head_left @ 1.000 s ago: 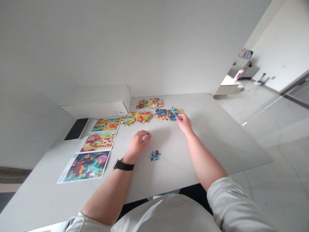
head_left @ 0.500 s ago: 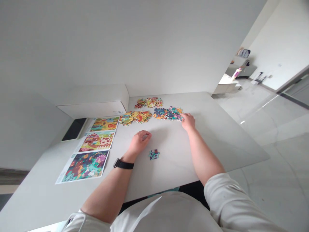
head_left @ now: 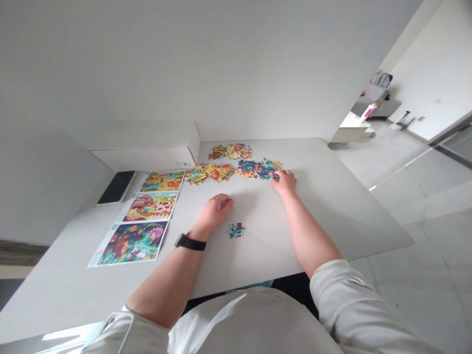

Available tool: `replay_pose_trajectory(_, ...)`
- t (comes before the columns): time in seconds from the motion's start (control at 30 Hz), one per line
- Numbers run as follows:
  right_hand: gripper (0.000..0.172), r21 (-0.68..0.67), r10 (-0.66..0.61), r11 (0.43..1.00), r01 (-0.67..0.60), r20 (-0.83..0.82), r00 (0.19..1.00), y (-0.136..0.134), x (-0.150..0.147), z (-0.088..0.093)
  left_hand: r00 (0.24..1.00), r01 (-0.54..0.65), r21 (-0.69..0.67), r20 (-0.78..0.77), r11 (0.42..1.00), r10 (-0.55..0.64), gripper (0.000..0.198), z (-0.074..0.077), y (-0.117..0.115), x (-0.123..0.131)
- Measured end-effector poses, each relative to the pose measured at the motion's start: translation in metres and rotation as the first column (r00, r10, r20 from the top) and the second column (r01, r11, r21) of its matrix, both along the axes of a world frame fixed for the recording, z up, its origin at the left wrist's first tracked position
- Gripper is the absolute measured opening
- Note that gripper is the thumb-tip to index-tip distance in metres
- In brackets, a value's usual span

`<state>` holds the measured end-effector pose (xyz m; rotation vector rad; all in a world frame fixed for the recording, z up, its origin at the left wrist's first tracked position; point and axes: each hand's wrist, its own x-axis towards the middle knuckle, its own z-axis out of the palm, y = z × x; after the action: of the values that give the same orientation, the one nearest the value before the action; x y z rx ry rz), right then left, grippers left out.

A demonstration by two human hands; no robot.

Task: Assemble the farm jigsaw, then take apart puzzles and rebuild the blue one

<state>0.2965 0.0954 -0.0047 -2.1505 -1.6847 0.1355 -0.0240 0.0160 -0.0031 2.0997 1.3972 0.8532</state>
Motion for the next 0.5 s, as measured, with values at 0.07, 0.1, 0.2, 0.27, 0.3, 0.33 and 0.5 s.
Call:
replay_pose_trajectory(0.07,0.033,0.032,-0.007,0.999,0.009,-0.057,0.998,0.002,0.003,-0.001,1.0,0.001,-0.002,0.006,1.0,-0.001,0.03,0.0,-0.001,-0.001)
replay_pose_trajectory(0.1,0.03,0.055,-0.008,0.998,0.013,-0.089,0.996,0.003,0.004,-0.002,1.0,-0.001,-0.002,0.008,1.0,0.001,0.03,0.0,-0.002,-0.001)
replay_pose_trajectory(0.2,0.018,0.13,-0.018,0.99,0.047,-0.215,0.976,0.007,0.011,-0.006,1.0,-0.008,-0.004,0.01,1.0,0.008,0.029,0.001,-0.003,-0.001)
replay_pose_trajectory(0.27,0.013,0.16,-0.03,0.983,0.085,-0.32,0.947,0.01,0.017,-0.007,1.0,-0.012,-0.008,0.009,1.0,0.012,0.029,0.001,-0.002,-0.002)
replay_pose_trajectory(0.3,0.012,0.168,-0.037,0.98,0.106,-0.369,0.929,0.012,0.02,-0.008,1.0,-0.012,-0.01,0.009,1.0,0.012,0.029,0.001,-0.002,-0.001)
replay_pose_trajectory(0.33,0.012,0.175,-0.041,0.977,0.123,-0.411,0.911,0.013,0.022,-0.009,1.0,-0.011,-0.01,0.007,1.0,0.011,0.029,0.0,-0.002,-0.001)
replay_pose_trajectory(0.5,0.018,0.236,-0.02,0.959,0.158,-0.497,0.868,0.012,0.028,-0.009,1.0,-0.003,0.001,0.0,1.0,0.003,0.029,-0.001,-0.001,-0.001)
